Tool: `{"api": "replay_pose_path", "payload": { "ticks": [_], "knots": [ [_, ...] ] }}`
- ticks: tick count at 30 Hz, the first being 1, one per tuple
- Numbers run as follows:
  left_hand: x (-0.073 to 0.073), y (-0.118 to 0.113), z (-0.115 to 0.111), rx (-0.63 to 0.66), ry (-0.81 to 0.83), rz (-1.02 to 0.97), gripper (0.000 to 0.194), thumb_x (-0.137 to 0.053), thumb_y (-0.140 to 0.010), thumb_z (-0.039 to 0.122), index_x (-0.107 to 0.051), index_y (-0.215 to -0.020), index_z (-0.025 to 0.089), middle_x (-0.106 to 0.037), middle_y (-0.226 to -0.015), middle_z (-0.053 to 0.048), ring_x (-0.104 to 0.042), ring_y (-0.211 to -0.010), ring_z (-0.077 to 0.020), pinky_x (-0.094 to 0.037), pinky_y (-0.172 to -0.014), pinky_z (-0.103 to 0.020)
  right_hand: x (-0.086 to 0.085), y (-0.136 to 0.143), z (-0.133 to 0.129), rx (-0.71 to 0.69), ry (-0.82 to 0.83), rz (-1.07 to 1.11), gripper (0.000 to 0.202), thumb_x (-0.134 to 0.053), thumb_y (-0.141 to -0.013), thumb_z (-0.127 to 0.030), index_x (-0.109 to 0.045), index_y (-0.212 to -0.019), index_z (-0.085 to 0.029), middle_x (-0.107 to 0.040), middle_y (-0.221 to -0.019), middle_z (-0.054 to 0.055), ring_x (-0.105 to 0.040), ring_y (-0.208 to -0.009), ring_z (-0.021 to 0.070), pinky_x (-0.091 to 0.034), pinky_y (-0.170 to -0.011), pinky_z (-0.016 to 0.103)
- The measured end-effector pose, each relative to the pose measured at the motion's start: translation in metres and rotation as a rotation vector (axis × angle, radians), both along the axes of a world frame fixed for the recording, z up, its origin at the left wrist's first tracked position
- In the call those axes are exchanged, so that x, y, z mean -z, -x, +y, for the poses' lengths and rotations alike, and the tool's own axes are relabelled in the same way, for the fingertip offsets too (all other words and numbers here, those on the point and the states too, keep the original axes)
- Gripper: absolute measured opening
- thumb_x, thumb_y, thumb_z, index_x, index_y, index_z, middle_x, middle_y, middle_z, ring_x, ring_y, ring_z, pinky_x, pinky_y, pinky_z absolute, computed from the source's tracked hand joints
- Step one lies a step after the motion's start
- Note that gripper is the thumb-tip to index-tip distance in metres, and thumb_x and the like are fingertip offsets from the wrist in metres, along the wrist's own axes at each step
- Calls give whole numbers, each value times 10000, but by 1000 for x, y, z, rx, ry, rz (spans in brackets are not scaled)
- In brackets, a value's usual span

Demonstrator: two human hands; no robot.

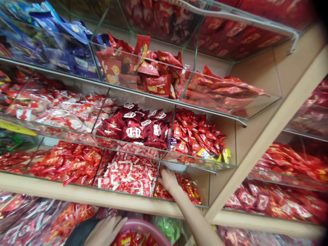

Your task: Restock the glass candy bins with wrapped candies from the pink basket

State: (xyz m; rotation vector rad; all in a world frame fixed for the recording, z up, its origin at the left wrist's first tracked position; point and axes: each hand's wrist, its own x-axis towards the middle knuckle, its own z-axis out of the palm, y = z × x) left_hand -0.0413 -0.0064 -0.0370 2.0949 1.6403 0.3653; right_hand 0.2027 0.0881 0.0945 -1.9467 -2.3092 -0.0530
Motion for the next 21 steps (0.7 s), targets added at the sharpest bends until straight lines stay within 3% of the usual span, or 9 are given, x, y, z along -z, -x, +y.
{"api": "replay_pose_path", "payload": {
  "ticks": [9, 13, 21],
  "knots": [
    [-8, -1, -2, -6, -13, 4, 518, -187, -873, 545, -608, -813, 248, -671, -833, -27, -623, -882, -207, -405, -742, -268, -10, -2, -9, -59, 17, -47, 378, -475, -793, -160, -466, -1171, -156, -580, -1101, 151, -578, -963, 229, -415, -749, 297],
    [-9, 0, -2, 18, -24, 29, 542, -168, -873, 549, -610, -798, 244, -673, -802, -28, -631, -849, -213, -407, -737, -277, -13, -11, -15, -79, -4, 3, 431, -471, -802, -201, -431, -1230, -173, -595, -1088, 133, -573, -973, 233, -404, -778, 306],
    [-19, -4, -4, 24, 28, 78, 574, -173, -866, 569, -627, -833, 219, -684, -850, -65, -635, -866, -221, -412, -732, -278, -30, -41, -68, -182, -131, 281, 372, -441, -827, -281, -490, -1182, -184, -587, -1105, 93, -555, -994, 207, -390, -850, 294]
  ]
}}
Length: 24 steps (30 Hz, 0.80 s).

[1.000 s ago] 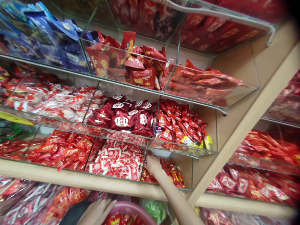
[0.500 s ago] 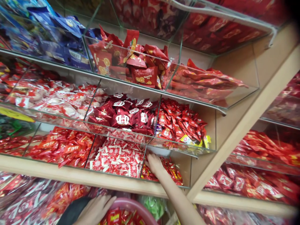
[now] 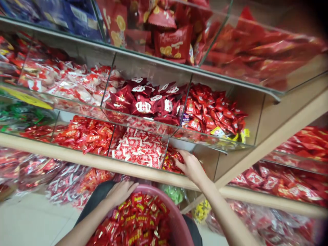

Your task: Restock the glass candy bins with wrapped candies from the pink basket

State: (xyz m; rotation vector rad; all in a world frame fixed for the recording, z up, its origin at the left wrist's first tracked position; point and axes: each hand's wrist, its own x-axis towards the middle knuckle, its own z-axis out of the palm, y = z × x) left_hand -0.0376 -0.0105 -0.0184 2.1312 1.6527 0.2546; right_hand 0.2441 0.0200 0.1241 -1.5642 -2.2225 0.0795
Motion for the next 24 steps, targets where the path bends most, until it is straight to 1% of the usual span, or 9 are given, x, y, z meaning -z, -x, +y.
{"api": "replay_pose_path", "payload": {
  "ticks": [2, 4, 6, 8, 12, 15, 19, 24],
  "knots": [
    [0, -1, 0, 11, -2, 8, 581, -163, -868, 567, -629, -843, 221, -684, -852, -65, -636, -858, -221, -413, -730, -281, -1, 3, -20, -48, 1, 77, 378, -443, -828, -297, -489, -1188, -191, -587, -1097, 86, -561, -971, 202, -399, -848, 303],
    [0, -2, 0, 15, -2, 16, 591, -154, -869, 568, -632, -848, 222, -686, -849, -69, -636, -858, -229, -415, -727, -288, 0, 12, -39, -114, 44, 148, 377, -447, -831, -301, -488, -1191, -199, -592, -1078, 81, -569, -941, 198, -413, -831, 306],
    [1, -2, 0, 14, 5, 19, 599, -153, -868, 570, -639, -858, 220, -688, -859, -74, -633, -877, -234, -414, -736, -292, 7, 25, -54, -199, 130, 191, 346, -453, -833, -294, -507, -1166, -213, -603, -1043, 69, -574, -918, 190, -424, -810, 297],
    [2, -2, 0, 13, 6, 21, 603, -153, -868, 572, -644, -882, 221, -688, -886, -78, -627, -904, -236, -413, -750, -294, 19, 38, -63, -268, 223, 188, 313, -470, -828, -281, -525, -1131, -224, -609, -1027, 55, -572, -920, 187, -426, -801, 284],
    [2, 0, -1, 15, -12, 30, 609, -146, -868, 577, -640, -944, 229, -686, -927, -82, -622, -923, -244, -415, -764, -310, 54, 54, -65, -329, 309, 58, 307, -493, -803, -222, -518, -1109, -227, -598, -1067, 45, -555, -977, 189, -405, -821, 270],
    [0, 0, -2, 12, -7, 32, 618, -143, -866, 579, -643, -944, 224, -687, -918, -89, -623, -916, -250, -420, -752, -312, 75, 60, -61, -337, 317, -99, 261, -481, -796, -197, -525, -1054, -207, -603, -1018, 52, -572, -933, 189, -409, -764, 258],
    [-5, -2, -4, -5, 2, 47, 623, -153, -861, 586, -648, -895, 210, -686, -885, -91, -627, -899, -251, -421, -743, -304, 90, 68, -55, -340, 292, -276, 215, -480, -798, -208, -514, -1010, -191, -607, -974, 61, -591, -851, 193, -409, -675, 258],
    [-8, -4, -4, 13, 8, 61, 625, -141, -862, 585, -637, -903, 207, -687, -887, -93, -628, -892, -246, -417, -740, -303, 100, 73, -54, -352, 265, -374, 212, -467, -814, -203, -500, -1023, -182, -612, -979, 67, -595, -857, 198, -415, -681, 264]
  ]
}}
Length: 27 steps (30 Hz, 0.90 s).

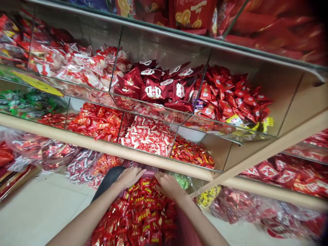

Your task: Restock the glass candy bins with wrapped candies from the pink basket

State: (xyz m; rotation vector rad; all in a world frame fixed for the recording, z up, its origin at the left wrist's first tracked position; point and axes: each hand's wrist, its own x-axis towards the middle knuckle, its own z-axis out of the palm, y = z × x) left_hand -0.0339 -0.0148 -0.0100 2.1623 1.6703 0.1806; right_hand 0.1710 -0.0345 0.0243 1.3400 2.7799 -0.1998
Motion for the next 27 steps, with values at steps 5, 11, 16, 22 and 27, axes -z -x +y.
{"api": "replay_pose_path", "payload": {
  "ticks": [5, 11, 16, 22, 27],
  "knots": [
    [0, -1, 0, -13, 13, -3, 638, -142, -859, 592, -640, -884, 195, -685, -873, -89, -627, -897, -246, -418, -725, -289, 0, 0, -3, 18, -17, 15, 206, -455, -828, -197, -497, -1030, -186, -602, -993, 75, -593, -867, 198, -416, -691, 264],
    [3, -1, 1, -11, 7, 7, 641, -145, -855, 598, -642, -899, 197, -684, -887, -85, -630, -894, -246, -423, -736, -294, -6, -2, -1, 48, -11, 45, 213, -448, -841, -214, -496, -1048, -198, -595, -983, 72, -593, -870, 198, -420, -690, 267],
    [7, 2, 2, 31, -27, 16, 666, -94, -859, 591, -637, -903, 208, -684, -895, -97, -632, -877, -263, -428, -723, -321, -20, 6, -15, 33, 6, 89, 265, -457, -844, -228, -466, -1107, -195, -605, -1001, 75, -577, -917, 202, -421, -741, 280],
    [8, 2, 2, 16, -1, 15, 661, -106, -854, 603, -634, -885, 207, -681, -877, -89, -631, -872, -245, -424, -727, -302, -16, 33, -44, -153, 71, 77, 143, -496, -817, -215, -514, -955, -183, -619, -939, 52, -584, -871, 200, -455, -715, 289],
    [6, 3, 1, 10, -2, 18, 664, -104, -855, 600, -637, -886, 205, -680, -892, -98, -627, -879, -254, -422, -737, -314, 7, 41, -57, -248, 5, 33, 127, -474, -824, -173, -525, -940, -183, -593, -923, 47, -590, -824, 184, -484, -699, 294]
  ]
}}
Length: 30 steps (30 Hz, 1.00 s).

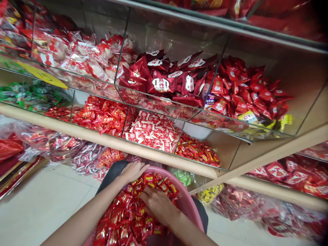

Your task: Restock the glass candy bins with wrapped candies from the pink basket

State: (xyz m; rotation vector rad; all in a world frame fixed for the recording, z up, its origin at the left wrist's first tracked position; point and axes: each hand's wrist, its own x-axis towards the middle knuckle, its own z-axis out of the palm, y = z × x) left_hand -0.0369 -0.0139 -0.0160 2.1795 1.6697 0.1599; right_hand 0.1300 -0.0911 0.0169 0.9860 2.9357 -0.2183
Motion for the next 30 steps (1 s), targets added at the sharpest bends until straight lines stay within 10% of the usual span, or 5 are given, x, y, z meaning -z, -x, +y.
{"api": "replay_pose_path", "payload": {
  "ticks": [30],
  "knots": [
    [3, 0, 0, 10, -22, 10, 632, -104, -874, 561, -626, -830, 206, -682, -842, -85, -635, -854, -237, -413, -703, -288, 2, 7, 26, 102, -99, -10, 298, -600, -770, -377, -525, -967, -166, -576, -987, 72, -572, -906, 218, -501, -750, 323]
  ]
}}
